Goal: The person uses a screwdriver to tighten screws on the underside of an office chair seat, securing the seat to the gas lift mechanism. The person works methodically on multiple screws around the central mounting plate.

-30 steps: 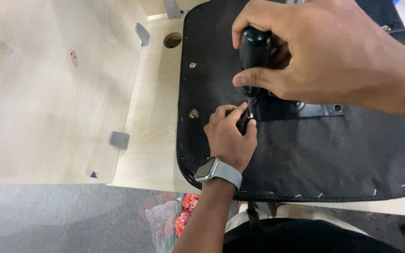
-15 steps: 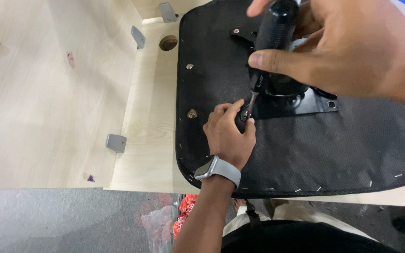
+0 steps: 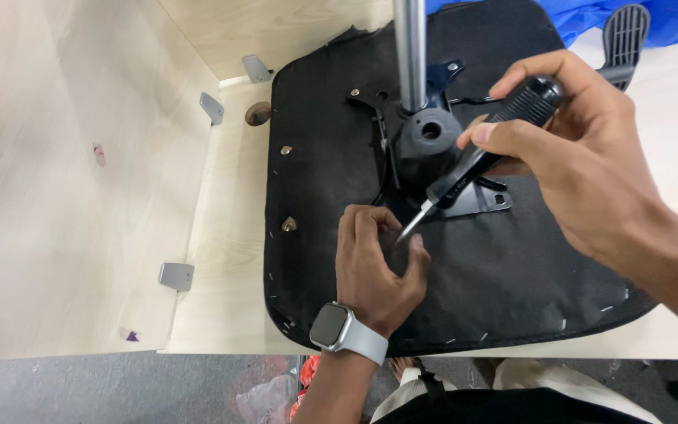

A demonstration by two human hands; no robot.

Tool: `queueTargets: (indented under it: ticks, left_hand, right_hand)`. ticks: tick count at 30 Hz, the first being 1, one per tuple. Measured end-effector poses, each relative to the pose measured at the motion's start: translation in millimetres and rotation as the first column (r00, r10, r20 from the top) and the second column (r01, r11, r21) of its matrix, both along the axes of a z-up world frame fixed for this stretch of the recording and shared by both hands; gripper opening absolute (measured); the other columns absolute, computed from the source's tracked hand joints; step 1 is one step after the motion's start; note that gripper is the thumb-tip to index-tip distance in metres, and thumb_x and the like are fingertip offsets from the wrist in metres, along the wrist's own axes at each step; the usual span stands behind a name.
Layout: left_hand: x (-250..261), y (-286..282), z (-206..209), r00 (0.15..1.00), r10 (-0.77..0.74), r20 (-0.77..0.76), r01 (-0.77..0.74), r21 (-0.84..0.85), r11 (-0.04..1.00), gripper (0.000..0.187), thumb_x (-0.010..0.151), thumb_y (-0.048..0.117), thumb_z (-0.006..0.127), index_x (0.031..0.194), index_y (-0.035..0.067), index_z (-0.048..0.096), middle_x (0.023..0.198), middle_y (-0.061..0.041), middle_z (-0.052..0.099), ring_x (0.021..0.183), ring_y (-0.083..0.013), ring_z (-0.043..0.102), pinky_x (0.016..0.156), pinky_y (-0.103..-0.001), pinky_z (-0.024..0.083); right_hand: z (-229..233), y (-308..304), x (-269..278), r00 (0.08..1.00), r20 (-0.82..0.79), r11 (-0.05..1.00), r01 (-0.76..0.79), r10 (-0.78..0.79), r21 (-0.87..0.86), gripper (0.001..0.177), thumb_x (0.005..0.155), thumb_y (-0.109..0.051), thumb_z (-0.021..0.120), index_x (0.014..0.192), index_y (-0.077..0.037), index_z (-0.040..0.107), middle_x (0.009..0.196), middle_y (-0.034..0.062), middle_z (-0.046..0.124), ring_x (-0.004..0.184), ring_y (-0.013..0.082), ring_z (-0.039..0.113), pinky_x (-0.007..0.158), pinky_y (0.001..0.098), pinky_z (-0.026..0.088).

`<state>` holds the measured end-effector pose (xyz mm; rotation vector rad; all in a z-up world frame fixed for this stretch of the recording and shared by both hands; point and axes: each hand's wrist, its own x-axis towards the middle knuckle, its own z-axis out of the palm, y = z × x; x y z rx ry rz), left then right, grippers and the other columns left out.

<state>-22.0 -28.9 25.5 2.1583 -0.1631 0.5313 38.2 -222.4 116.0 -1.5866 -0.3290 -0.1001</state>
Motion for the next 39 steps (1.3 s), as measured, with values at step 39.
queueTargets:
  ticks: [39]
  left_hand:
    - [45.2,-238.1,-9.6,0.968,-0.116,-0.222,0.162,0.201,0.966,0.016,0.096,0.023,0.066,0.102,0.010,0.073,0.109,-0.008,0.066,0.110,-0.0290,0.063,0.101,-0.042,0.048]
  right_hand:
    - [-165.2,-214.7,114.8,0.885,-0.376,0.610,-0.142,-0.274,-0.780,0.030,0.088,-0.026,0.075,0.118,-0.025,0.080,0.077,0.0155,0.079,0.065,0.0299,0.075,0.067,0.0432,0.061]
